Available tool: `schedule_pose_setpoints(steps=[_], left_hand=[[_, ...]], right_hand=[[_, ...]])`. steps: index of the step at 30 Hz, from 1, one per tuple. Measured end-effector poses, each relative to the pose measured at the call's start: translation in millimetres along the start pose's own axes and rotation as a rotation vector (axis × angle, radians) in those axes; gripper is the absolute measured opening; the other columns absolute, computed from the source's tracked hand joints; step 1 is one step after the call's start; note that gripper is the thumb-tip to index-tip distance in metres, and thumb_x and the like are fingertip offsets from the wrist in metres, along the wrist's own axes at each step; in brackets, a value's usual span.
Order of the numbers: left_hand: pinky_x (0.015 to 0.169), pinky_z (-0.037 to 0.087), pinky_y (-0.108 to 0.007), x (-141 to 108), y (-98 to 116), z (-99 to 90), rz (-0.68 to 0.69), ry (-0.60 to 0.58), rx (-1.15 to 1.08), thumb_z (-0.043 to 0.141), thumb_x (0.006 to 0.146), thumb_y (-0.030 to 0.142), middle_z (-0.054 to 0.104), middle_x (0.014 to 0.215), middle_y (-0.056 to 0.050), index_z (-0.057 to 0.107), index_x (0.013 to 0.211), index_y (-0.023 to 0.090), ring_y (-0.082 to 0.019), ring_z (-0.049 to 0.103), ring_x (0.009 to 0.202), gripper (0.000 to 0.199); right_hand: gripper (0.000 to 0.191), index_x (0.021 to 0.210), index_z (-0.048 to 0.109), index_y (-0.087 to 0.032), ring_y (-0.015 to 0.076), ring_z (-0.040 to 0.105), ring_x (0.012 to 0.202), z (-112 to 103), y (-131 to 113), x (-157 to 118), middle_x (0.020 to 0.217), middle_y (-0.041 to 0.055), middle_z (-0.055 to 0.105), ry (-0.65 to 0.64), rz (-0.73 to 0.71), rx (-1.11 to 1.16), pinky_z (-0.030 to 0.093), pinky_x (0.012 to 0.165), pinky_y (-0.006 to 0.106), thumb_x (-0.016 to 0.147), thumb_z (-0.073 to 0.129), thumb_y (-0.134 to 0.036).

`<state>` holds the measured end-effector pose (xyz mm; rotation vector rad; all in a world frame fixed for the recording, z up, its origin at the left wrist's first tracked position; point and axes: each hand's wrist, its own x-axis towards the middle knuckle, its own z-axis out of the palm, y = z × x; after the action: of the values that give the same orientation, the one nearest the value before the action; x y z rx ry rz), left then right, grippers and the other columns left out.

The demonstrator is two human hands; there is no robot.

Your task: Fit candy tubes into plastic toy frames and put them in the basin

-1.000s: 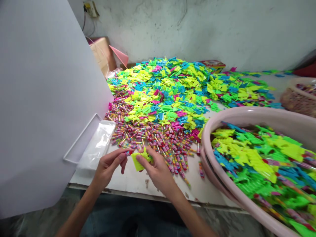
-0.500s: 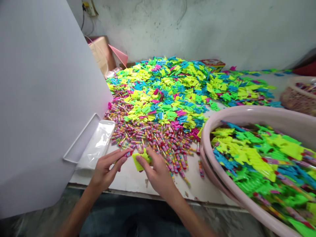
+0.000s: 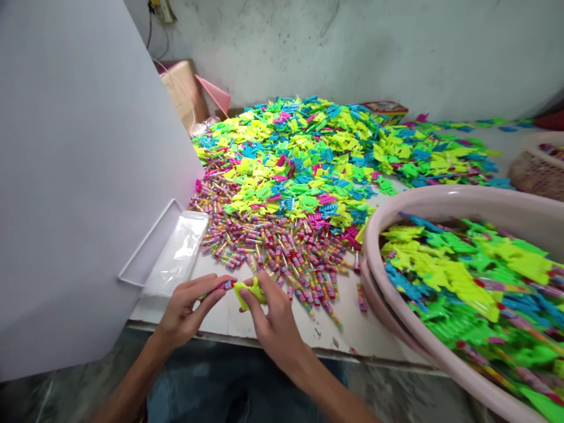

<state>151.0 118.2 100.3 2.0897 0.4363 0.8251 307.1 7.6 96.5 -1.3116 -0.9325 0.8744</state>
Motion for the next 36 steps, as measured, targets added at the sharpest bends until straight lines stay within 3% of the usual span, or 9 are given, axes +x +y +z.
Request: schedule_pose_setpoints(steps=[4, 9, 13, 15, 20, 25, 29, 36], left_hand=[[0.078, 0.056, -0.026, -5.1, -1.5, -0.4, -0.028, -0.011, -0.007, 0.058, 0.092, 0.016, 0.075, 0.101, -0.008, 0.070, 0.116, 0.021, -0.018, 0.070, 0.088, 0.027], [0.080, 0.055, -0.029, -9.0, -4.7, -0.1, -0.103, -0.024, -0.010, 0.056, 0.094, 0.022, 0.074, 0.104, -0.009, 0.071, 0.114, 0.018, -0.020, 0.069, 0.091, 0.025], [0.077, 0.054, -0.029, -9.4, -8.8, 2.2, -0.106, -0.081, 0.008, 0.052, 0.096, 0.025, 0.074, 0.096, -0.009, 0.070, 0.111, 0.016, -0.019, 0.068, 0.086, 0.025], [0.077, 0.053, -0.028, -9.3, -10.0, 4.9, -0.086, -0.106, 0.053, 0.049, 0.097, 0.024, 0.072, 0.096, -0.008, 0.067, 0.114, 0.016, -0.018, 0.066, 0.086, 0.026], [0.079, 0.050, -0.035, -5.4, -1.0, 14.2, 0.018, -0.120, 0.439, 0.043, 0.099, 0.027, 0.064, 0.099, -0.010, 0.058, 0.118, 0.015, -0.022, 0.060, 0.092, 0.027], [0.074, 0.046, -0.040, 2.8, 9.4, 20.5, 0.115, -0.071, 0.792, 0.058, 0.079, 0.069, 0.061, 0.089, -0.010, 0.057, 0.100, 0.014, -0.027, 0.056, 0.085, 0.059], [0.067, 0.042, -0.035, 4.7, 3.1, 20.1, 0.188, -0.059, 0.771, 0.060, 0.081, 0.063, 0.057, 0.077, -0.006, 0.055, 0.084, 0.017, -0.022, 0.053, 0.075, 0.047], [0.067, 0.043, -0.034, 0.1, -5.4, 21.4, 0.192, -0.089, 0.668, 0.064, 0.082, 0.054, 0.056, 0.076, -0.004, 0.054, 0.084, 0.017, -0.021, 0.051, 0.075, 0.038]], right_hand=[[0.027, 0.093, 0.062, -0.020, 0.0174, 0.057, 0.070, 2.2, 0.8, 1.9, 0.082, 0.0012, 0.055, -0.099, 0.230, 0.241, 0.059, 0.055, 0.030, 0.087, 0.063, -0.046], [0.025, 0.089, 0.062, -0.020, 0.0168, 0.057, 0.074, 7.6, 3.2, -1.3, 0.084, 0.0019, 0.058, 0.016, 0.130, 0.098, 0.060, 0.067, 0.030, 0.086, 0.065, -0.045], [0.033, 0.089, 0.063, -0.018, 0.0172, 0.056, 0.071, 6.6, 7.4, 2.2, 0.081, 0.0013, 0.055, -0.066, 0.291, 0.286, 0.059, 0.053, 0.029, 0.082, 0.066, -0.050], [0.035, 0.088, 0.062, -0.018, 0.0173, 0.055, 0.071, 4.2, 9.0, 5.0, 0.079, 0.0004, 0.055, -0.034, 0.273, 0.238, 0.058, 0.052, 0.028, 0.080, 0.069, -0.052], [0.034, 0.084, 0.066, -0.020, 0.0193, 0.059, 0.075, 0.2, 11.8, 9.7, 0.080, 0.0011, 0.062, 0.067, 0.170, 0.012, 0.054, 0.067, 0.029, 0.078, 0.070, -0.054], [0.039, 0.086, 0.065, -0.019, 0.0204, 0.060, 0.077, 4.7, 17.0, 9.6, 0.081, 0.0021, 0.063, 0.104, 0.251, 0.081, 0.053, 0.068, 0.030, 0.077, 0.069, -0.056], [0.039, 0.084, 0.064, -0.018, 0.0194, 0.058, 0.074, 8.8, 20.0, 5.1, 0.079, 0.0016, 0.061, 0.086, 0.260, 0.116, 0.054, 0.067, 0.030, 0.078, 0.068, -0.057], [0.036, 0.083, 0.062, -0.020, 0.0194, 0.059, 0.074, 8.4, 23.4, 1.9, 0.079, 0.0010, 0.060, 0.058, 0.294, 0.153, 0.053, 0.065, 0.029, 0.080, 0.068, -0.055]])
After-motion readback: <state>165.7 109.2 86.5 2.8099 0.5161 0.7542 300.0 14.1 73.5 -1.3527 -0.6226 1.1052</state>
